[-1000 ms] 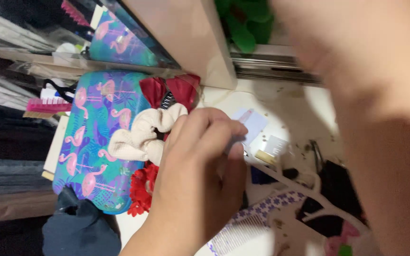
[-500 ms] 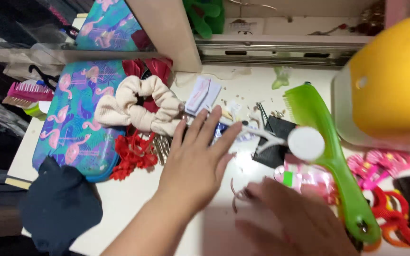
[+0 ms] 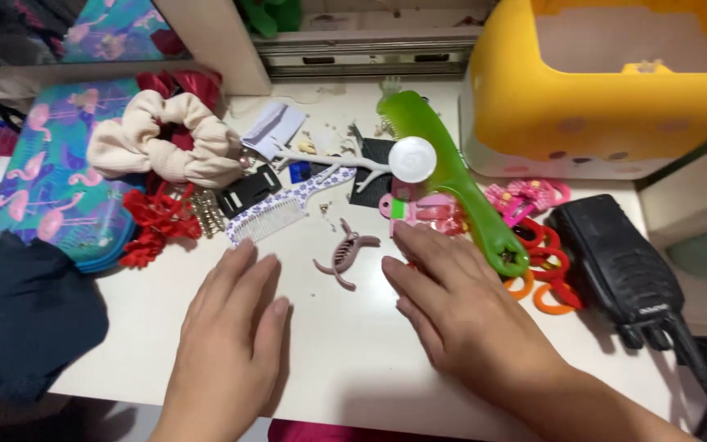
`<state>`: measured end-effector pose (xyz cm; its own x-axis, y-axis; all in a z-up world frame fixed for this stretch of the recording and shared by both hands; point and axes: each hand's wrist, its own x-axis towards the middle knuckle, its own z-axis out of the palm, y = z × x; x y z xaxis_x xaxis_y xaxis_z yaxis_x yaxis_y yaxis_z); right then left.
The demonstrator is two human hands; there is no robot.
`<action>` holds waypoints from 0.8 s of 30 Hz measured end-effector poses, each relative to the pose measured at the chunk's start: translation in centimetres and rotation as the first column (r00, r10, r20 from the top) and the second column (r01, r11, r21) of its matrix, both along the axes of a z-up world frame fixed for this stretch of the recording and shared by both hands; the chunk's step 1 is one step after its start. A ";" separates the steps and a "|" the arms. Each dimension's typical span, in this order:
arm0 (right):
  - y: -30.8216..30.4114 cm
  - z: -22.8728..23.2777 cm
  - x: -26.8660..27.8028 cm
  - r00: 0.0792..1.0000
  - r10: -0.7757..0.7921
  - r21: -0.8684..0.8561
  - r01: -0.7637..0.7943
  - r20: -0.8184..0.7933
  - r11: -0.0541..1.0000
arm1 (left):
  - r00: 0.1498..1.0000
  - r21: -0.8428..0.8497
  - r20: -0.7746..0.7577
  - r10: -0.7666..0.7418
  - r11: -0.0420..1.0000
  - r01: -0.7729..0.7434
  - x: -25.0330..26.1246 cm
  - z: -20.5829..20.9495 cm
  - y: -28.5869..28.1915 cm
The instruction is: Applying adhesive tape to a tree-shaped plastic hook and then sticking it to a wall surface.
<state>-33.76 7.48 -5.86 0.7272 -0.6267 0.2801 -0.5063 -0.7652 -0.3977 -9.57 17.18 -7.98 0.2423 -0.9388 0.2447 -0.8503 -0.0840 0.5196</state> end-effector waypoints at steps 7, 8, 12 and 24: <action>3.4 1.3 -3.4 0.992 -0.025 0.034 0.021 0.122 0.999 | 0.992 0.116 0.128 -0.006 0.993 -0.008 -1.3 -1.0 1.6; 3.9 0.2 -4.0 0.993 -0.024 0.026 0.021 0.112 0.999 | 0.993 0.109 0.118 -0.005 0.994 -0.007 -1.2 -1.2 1.5; 4.8 -1.9 -4.6 0.997 -0.013 -0.110 0.005 -0.074 0.994 | 0.995 -0.073 0.100 0.030 0.997 -0.022 -0.7 -2.5 1.2; 1.1 -0.8 0.0 0.998 0.057 0.078 -0.057 -0.009 0.995 | 0.921 -0.070 0.300 0.249 0.968 -0.239 9.3 2.3 -10.9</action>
<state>-33.78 8.60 -6.67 0.7652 -0.6036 0.2239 -0.4675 -0.7601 -0.4514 -0.31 6.28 -5.63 0.3724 -0.8506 0.3713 -0.9229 -0.2969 0.2453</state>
